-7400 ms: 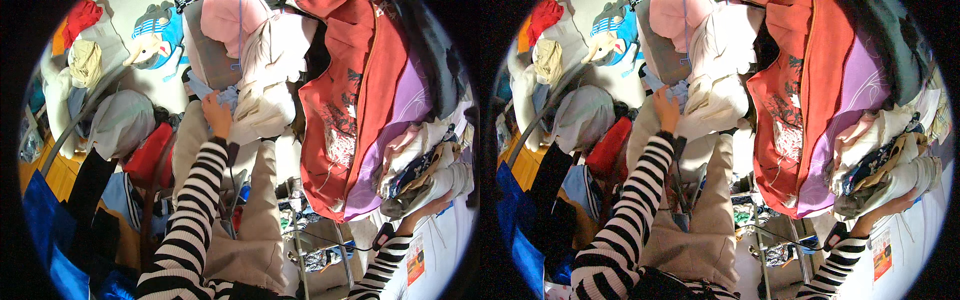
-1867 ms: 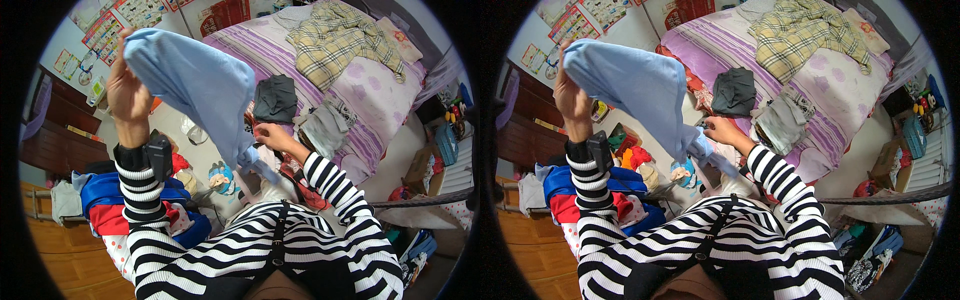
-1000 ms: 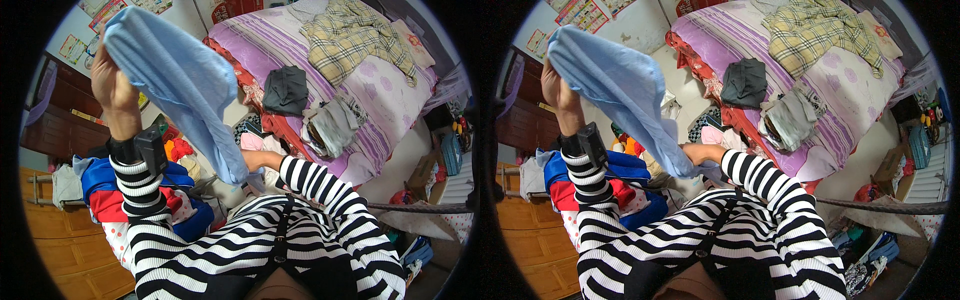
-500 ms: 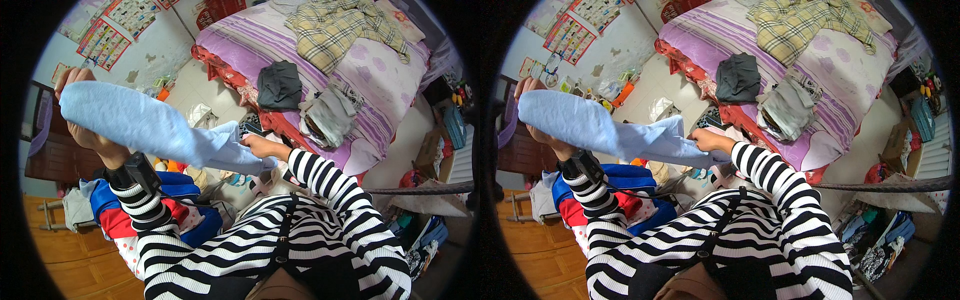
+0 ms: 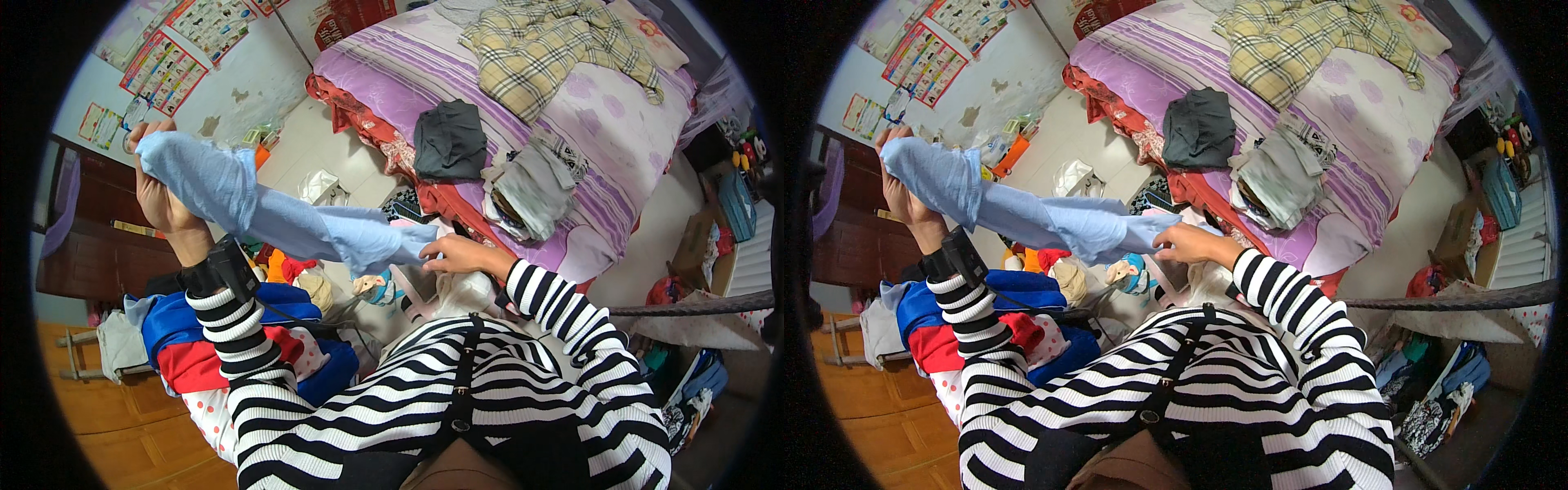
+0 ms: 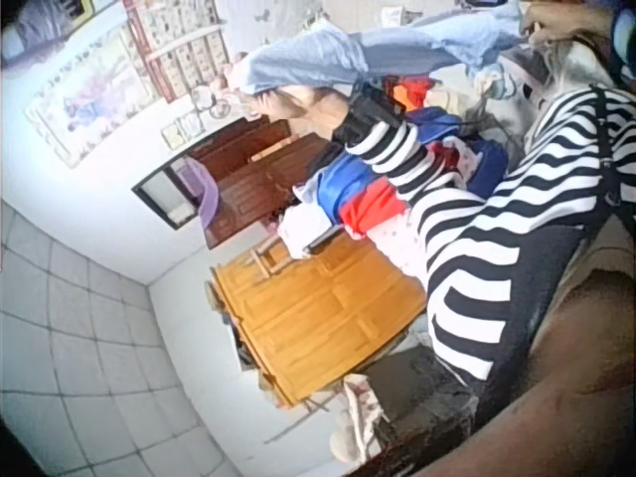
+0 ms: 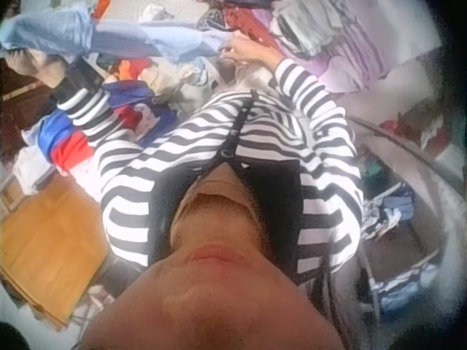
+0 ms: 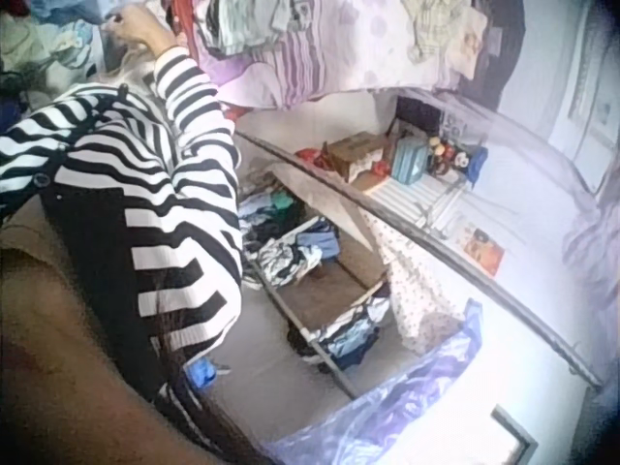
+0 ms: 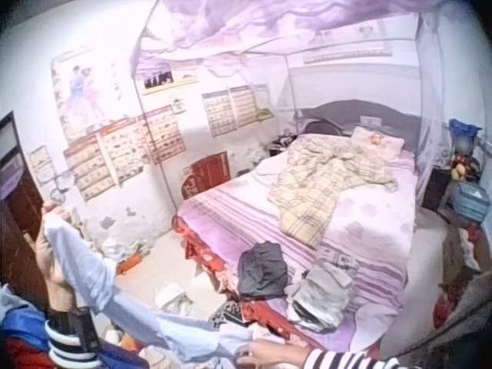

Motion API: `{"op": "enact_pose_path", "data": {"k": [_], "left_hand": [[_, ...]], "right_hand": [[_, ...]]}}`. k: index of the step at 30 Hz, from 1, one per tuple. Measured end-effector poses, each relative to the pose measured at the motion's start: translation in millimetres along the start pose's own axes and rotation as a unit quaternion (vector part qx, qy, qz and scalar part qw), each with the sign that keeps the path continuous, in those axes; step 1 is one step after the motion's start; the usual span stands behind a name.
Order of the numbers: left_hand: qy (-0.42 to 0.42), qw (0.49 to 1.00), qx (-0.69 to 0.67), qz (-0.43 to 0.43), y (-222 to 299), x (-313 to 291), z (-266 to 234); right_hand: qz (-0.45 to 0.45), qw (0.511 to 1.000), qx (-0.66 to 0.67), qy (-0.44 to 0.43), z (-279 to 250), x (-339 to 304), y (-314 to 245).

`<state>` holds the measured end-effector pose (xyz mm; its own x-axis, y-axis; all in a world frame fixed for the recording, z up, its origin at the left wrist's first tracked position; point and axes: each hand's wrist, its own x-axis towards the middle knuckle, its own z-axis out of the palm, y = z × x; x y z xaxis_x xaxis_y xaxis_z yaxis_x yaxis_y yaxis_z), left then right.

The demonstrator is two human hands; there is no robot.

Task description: The person folds several pieces of clothing by hand, including a patterned top, a light-colored jacket, a blue shirt, and dark pants. The person shakes out each item, aligns edges, and folds them into compact rectangles, placing them on a bed or nearby surface.

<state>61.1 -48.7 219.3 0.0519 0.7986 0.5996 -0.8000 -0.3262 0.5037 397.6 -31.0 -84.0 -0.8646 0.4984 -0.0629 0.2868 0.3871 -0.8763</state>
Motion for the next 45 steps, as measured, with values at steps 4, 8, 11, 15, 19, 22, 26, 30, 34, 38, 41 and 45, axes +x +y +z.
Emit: {"op": "enact_pose_path", "data": {"k": [4,8,11,15,19,22,26,30,34,38,41,45], "left_hand": [[-0.023,0.996,-0.069,-0.055,-40.3,17.8,27.6],[-0.045,0.994,-0.062,-0.075,-53.8,23.6,34.4],[-0.041,0.996,-0.035,-0.07,-62.9,22.1,50.5],[-0.091,0.991,-0.037,-0.094,-65.1,28.6,73.6],[-0.107,0.99,0.01,-0.094,-60.6,30.0,71.6],[-0.145,0.983,-0.047,-0.098,-55.3,29.2,45.3],[-0.035,0.993,0.1,-0.058,-20.6,10.7,21.2],[0.149,0.983,0.107,-0.033,24.3,-4.8,-61.3],[0.266,0.953,0.136,0.042,34.2,-31.4,-149.4],[0.359,0.887,0.28,0.077,16.9,-41.4,-161.5],[0.393,0.845,0.359,0.046,7.0,-62.0,-155.5],[0.441,0.721,0.535,-0.021,-24.9,-116.2,-166.2]], "right_hand": [[0.025,0.999,-0.036,0.009,-2.2,14.8,3.8],[-0.02,0.991,-0.08,0.106,6.8,35.6,6.9],[-0.046,0.987,-0.068,0.137,19.0,57.2,6.1],[-0.158,0.976,-0.021,0.148,37.3,89.4,15.1],[-0.182,0.965,0.12,0.143,24.2,88.3,-11.2],[-0.187,0.95,0.198,0.154,-5.2,63.2,-49.4],[-0.155,0.916,0.307,0.208,-42.5,52.0,-52.9],[-0.163,0.881,0.316,0.314,-89.7,29.7,-70.3],[-0.136,0.901,0.198,0.36,-119.0,24.7,-83.6],[-0.11,0.922,0.157,0.337,-130.7,41.3,-100.9],[-0.108,0.933,0.164,0.301,-125.9,60.6,-122.8],[-0.153,0.939,0.133,0.278,-102.9,93.4,-124.2]]}}
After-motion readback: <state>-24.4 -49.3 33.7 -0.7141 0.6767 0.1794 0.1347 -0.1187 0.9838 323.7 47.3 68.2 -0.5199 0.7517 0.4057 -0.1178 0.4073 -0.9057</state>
